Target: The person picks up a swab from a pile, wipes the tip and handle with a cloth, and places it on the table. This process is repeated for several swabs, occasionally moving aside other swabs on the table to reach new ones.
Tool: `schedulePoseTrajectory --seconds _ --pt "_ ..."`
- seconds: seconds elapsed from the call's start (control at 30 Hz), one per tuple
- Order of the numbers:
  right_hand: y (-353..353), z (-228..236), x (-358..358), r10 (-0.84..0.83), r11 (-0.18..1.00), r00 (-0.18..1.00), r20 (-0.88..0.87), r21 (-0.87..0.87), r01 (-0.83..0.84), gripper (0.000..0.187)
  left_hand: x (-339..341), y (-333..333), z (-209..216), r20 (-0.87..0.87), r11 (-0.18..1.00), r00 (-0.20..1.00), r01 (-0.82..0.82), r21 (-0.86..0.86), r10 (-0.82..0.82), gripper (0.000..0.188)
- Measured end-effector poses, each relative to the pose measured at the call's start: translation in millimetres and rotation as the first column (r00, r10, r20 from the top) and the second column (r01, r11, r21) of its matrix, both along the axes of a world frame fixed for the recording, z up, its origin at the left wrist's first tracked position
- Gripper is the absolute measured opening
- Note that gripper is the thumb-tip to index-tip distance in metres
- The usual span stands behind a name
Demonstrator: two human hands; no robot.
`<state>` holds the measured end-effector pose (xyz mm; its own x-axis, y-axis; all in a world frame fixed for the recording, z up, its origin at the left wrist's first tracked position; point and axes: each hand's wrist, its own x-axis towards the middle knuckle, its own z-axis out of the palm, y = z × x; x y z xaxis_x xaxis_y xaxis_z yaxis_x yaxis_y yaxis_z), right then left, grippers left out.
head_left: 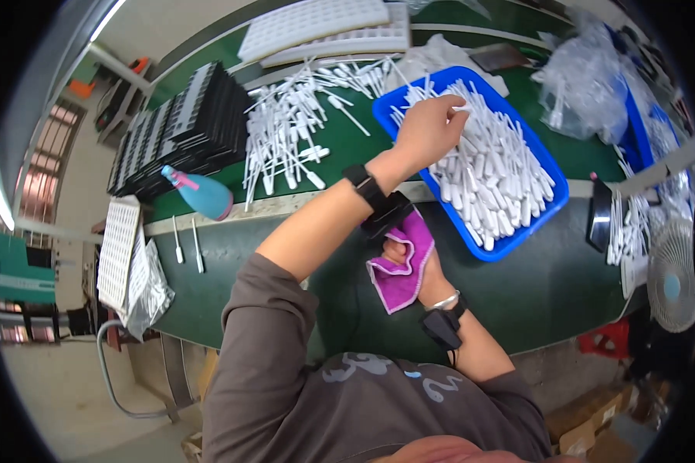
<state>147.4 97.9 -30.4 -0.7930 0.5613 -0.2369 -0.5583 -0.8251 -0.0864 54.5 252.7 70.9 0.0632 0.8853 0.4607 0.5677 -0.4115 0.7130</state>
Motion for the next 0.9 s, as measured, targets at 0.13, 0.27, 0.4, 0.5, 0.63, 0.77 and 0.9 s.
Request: schedulePoseTrajectory --seconds 0.13,0.27,0.4,0.5,0.63,0.77,0.9 --pt "1 0 5 -0.02 0.994 0.999 0.031 0.108 0.016 0.035 -59 5 21 -0.484 0.955 0.829 -0.29 0.058 0.281 0.017" --pt "-2 13 -4 0.03 0.994 0.999 0.034 0.103 -0.034 0.035 -171 35 -21 -0.781 0.927 0.58 -0.374 -0.004 0.231 0.019" --pt "1 13 -2 0.039 0.992 0.995 0.088 0.114 -0.049 0.036 -212 46 -58 -0.89 0.959 0.44 -0.283 -0.009 0.122 0.019" --pt "4 7 1 0.054 0.987 0.996 0.072 0.148 -0.064 0.036 -215 44 -61 -0.896 0.982 0.431 -0.189 0.024 0.105 0.018" --pt "5 11 2 0.047 0.983 0.996 0.076 0.172 -0.059 0.034 -206 44 -63 -0.84 0.985 0.514 -0.097 0.142 0.172 0.015" --pt "3 19 1 0.022 0.978 0.994 0.107 0.204 -0.043 0.034 -213 48 -67 -0.823 0.975 0.527 -0.064 0.211 0.213 0.014" --pt "0 25 -3 -0.006 0.983 0.988 0.152 0.181 -0.022 0.034 -217 44 -66 -0.842 0.984 0.514 -0.03 0.174 0.164 0.017"
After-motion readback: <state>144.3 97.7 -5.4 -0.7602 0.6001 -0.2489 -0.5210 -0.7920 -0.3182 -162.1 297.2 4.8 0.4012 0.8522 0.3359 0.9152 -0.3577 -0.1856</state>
